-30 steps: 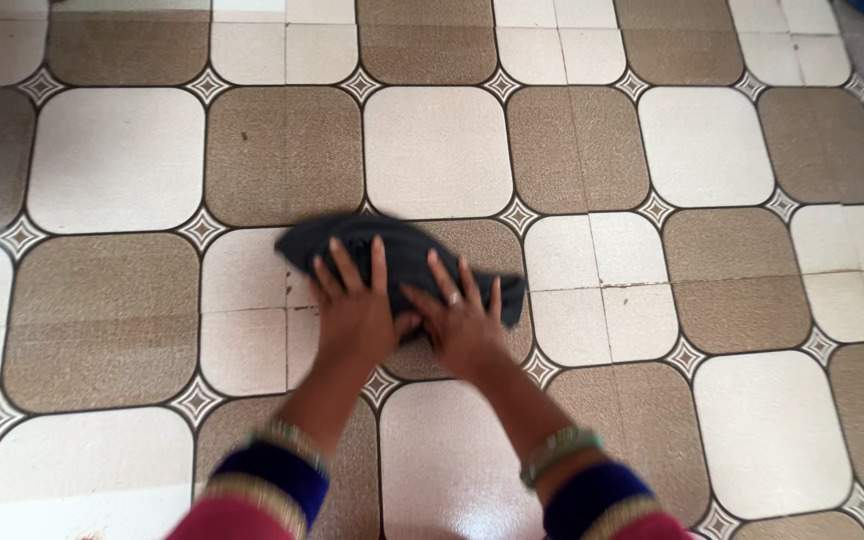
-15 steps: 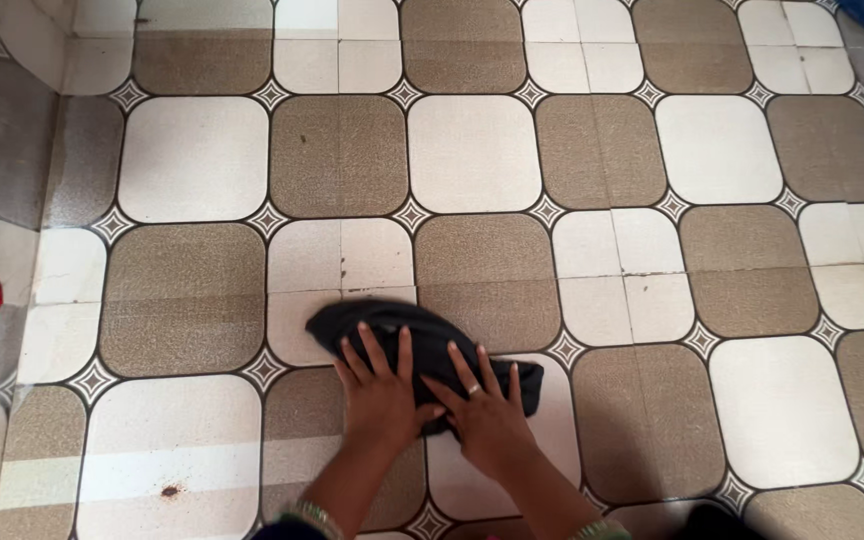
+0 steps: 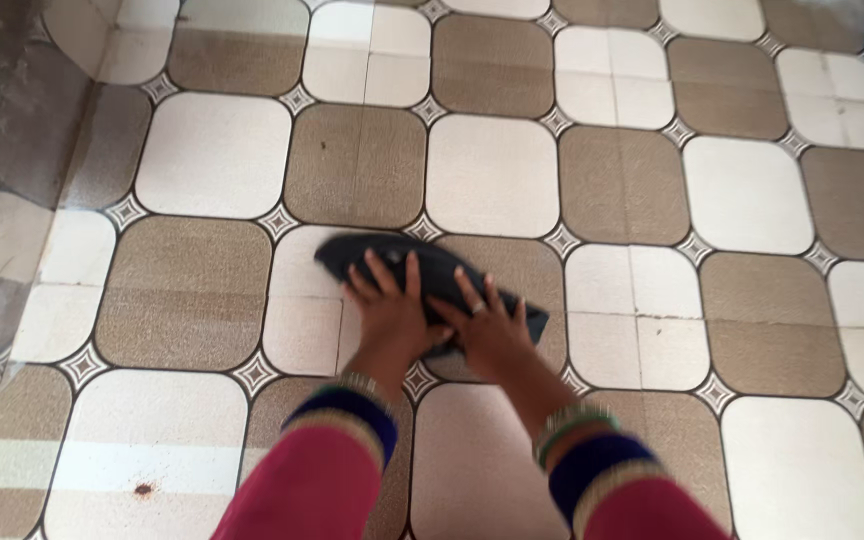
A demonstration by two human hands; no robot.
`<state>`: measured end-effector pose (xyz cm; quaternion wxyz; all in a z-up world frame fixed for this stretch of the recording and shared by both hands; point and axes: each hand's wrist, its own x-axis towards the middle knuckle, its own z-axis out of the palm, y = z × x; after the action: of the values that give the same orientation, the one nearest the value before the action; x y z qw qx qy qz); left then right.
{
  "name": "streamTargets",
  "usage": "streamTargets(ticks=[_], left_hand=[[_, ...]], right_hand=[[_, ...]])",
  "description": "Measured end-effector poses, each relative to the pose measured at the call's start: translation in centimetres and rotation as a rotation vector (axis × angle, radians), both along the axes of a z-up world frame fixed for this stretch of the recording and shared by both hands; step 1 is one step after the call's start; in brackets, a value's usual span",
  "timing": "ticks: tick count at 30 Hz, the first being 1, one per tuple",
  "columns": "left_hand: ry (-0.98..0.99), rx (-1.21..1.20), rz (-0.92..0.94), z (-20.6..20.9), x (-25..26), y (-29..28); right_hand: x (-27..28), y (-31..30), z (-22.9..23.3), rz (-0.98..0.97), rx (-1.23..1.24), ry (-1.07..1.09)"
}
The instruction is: The person wipes a tiled floor using a dark cloth, moving across the surface to clean various sections. The person navigates around objects like water jugs and a shoe rack while continuing to wipe the floor.
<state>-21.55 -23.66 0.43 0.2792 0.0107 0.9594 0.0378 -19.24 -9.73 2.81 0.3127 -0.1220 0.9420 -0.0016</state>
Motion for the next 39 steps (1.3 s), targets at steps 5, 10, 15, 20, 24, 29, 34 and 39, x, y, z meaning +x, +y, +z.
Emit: streamTargets(ticks=[5, 10, 15, 20, 24, 29, 34, 39], left_hand=[[0.008, -0.029, -0.002, -0.9, -6.5, -0.4], [0.084, 0.012, 0.123, -2.0, -11.2, -2.7], [0.028, -0.016, 0.2, -1.5, -19.3, -5.8], [0.027, -0.051, 0.261, -1.7, -24.9, -9.6], [0.038, -0.047, 0.281, -1.6, -25.2, -9.9], [0.101, -0.023, 0.314, -2.6, -20.0, -9.2], [0.591, 0.066, 0.288, -7.1, -4.1, -8.8], [0.833, -0.175, 0.434, -12.3, 6.9, -6.7]], right_hand=[[-6.1, -0.1, -1.8, 0.021, 0.039, 0.032], [-13.4, -1.9, -2.2, 0.142, 0.031, 0.076], [-22.2, -5.3, -1.6, 0.196, 0.032, 0.062], [-28.0, -9.2, -1.0, 0.175, -0.018, 0.031], [-28.0, -9.6, -0.1, 0.164, -0.037, 0.028], [-22.9, -8.7, -2.4, 0.154, -0.169, 0.137], [-10.1, -5.6, -5.8, 0.357, -0.353, 0.295], [-1.5, -3.5, -9.4, 0.402, -0.748, 0.286]])
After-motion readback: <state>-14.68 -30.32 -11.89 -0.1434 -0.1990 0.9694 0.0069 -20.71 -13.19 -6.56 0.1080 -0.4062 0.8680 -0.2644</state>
